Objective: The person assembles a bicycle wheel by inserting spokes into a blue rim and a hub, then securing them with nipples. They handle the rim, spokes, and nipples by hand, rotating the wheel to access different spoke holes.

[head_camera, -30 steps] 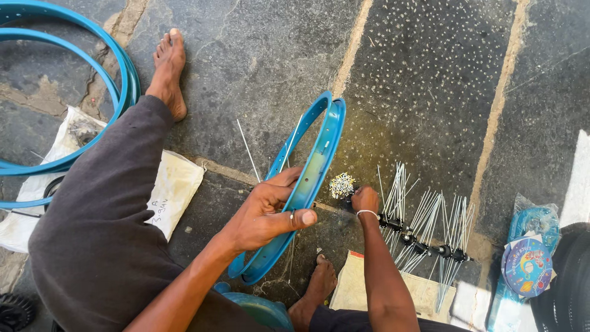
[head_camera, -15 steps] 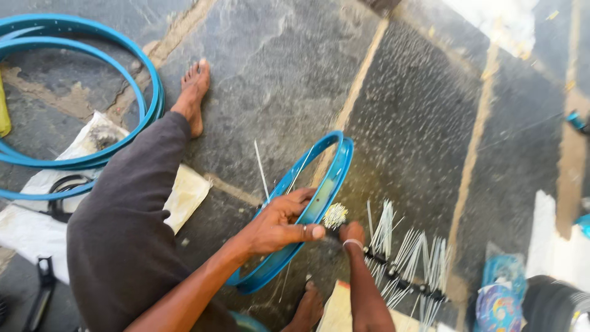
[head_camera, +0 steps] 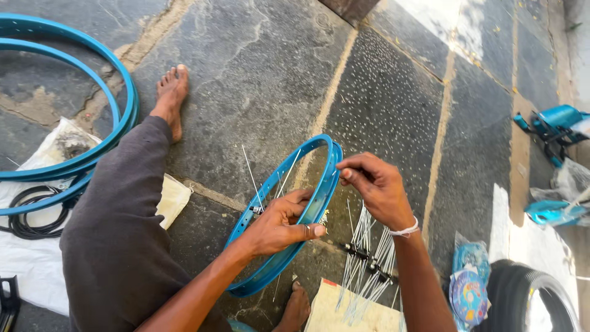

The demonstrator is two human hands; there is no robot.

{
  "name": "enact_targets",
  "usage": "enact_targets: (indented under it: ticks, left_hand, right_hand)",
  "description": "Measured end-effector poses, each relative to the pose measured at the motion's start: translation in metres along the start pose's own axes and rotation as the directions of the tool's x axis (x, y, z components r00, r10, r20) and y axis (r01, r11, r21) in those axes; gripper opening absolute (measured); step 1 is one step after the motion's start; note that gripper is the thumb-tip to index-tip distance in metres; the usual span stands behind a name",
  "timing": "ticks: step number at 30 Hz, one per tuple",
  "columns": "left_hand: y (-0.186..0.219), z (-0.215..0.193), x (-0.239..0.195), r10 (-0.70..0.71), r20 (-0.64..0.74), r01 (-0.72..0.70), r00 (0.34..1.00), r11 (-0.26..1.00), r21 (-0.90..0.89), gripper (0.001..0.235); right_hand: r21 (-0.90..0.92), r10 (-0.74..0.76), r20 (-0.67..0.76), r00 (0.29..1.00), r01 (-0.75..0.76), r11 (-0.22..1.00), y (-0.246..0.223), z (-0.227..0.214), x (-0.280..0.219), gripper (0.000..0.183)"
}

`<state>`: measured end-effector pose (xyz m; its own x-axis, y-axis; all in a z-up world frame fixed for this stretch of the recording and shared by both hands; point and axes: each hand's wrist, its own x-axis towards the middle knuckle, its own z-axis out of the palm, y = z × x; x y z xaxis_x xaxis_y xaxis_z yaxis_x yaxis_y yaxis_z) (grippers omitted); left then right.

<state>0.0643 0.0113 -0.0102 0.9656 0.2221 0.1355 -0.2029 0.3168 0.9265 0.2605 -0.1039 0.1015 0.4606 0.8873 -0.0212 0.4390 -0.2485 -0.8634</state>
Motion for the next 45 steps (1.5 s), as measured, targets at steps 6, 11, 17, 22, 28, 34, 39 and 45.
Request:
enact_targets:
  ticks: [6, 11, 17, 22, 28, 34, 39, 45]
  left_hand:
    - [-0.006, 0.006, -0.006, 0.051, 0.014, -0.052, 0.999, 0.995, 0.082, 0.041]
    - [-0.008, 0.004, -0.007, 0.034, 0.01, -0.035, 0.999, 0.992, 0.125, 0.043]
    - [-0.005, 0.003, -0.01, 0.039, 0.024, -0.043, 0.999, 0.987, 0.152, 0.043]
    - [-0.005, 0.002, -0.009, 0.08, 0.001, -0.08, 0.997, 0.989, 0.125, 0.043]
    - [-0.005, 0.003, -0.011, 0.055, 0.019, -0.056, 0.998, 0.991, 0.125, 0.048]
    - [-0.008, 0.007, -0.011, 0.068, 0.043, -0.074, 0.997, 0.985, 0.156, 0.048]
    - [-0.004, 0.01, -0.012, 0.029, 0.065, -0.04, 0.997, 0.984, 0.176, 0.049]
    - [-0.002, 0.013, -0.012, 0.036, 0.077, -0.049, 0.996, 0.986, 0.162, 0.048]
  right_hand:
    - [-0.071, 0.129, 0.052, 0.99, -0.125, 0.99, -0.027, 0.009, 0.005, 0.019]
    - [-0.218, 0.125, 0.086, 0.988, -0.104, 0.97, -0.04, 0.01, 0.004, 0.02]
    - [-0.761, 0.333, 0.03, 0.942, -0.194, 0.619, -0.066, 0.016, 0.013, 0.025]
    - [-0.733, 0.068, 0.177, 0.982, 0.086, 0.675, -0.068, 0.01, 0.02, 0.035]
    - [-0.822, 0.293, 0.075, 0.953, -0.107, 0.559, -0.065, 0.018, 0.023, 0.035]
    - [-0.558, 0.092, 0.212, 0.973, 0.043, 0.828, -0.074, 0.015, 0.026, 0.026]
    - [-0.633, 0.087, 0.185, 0.979, 0.051, 0.772, -0.08, 0.016, 0.021, 0.03]
    - [-0.841, 0.294, 0.118, 0.948, -0.062, 0.537, -0.077, 0.01, 0.018, 0.037]
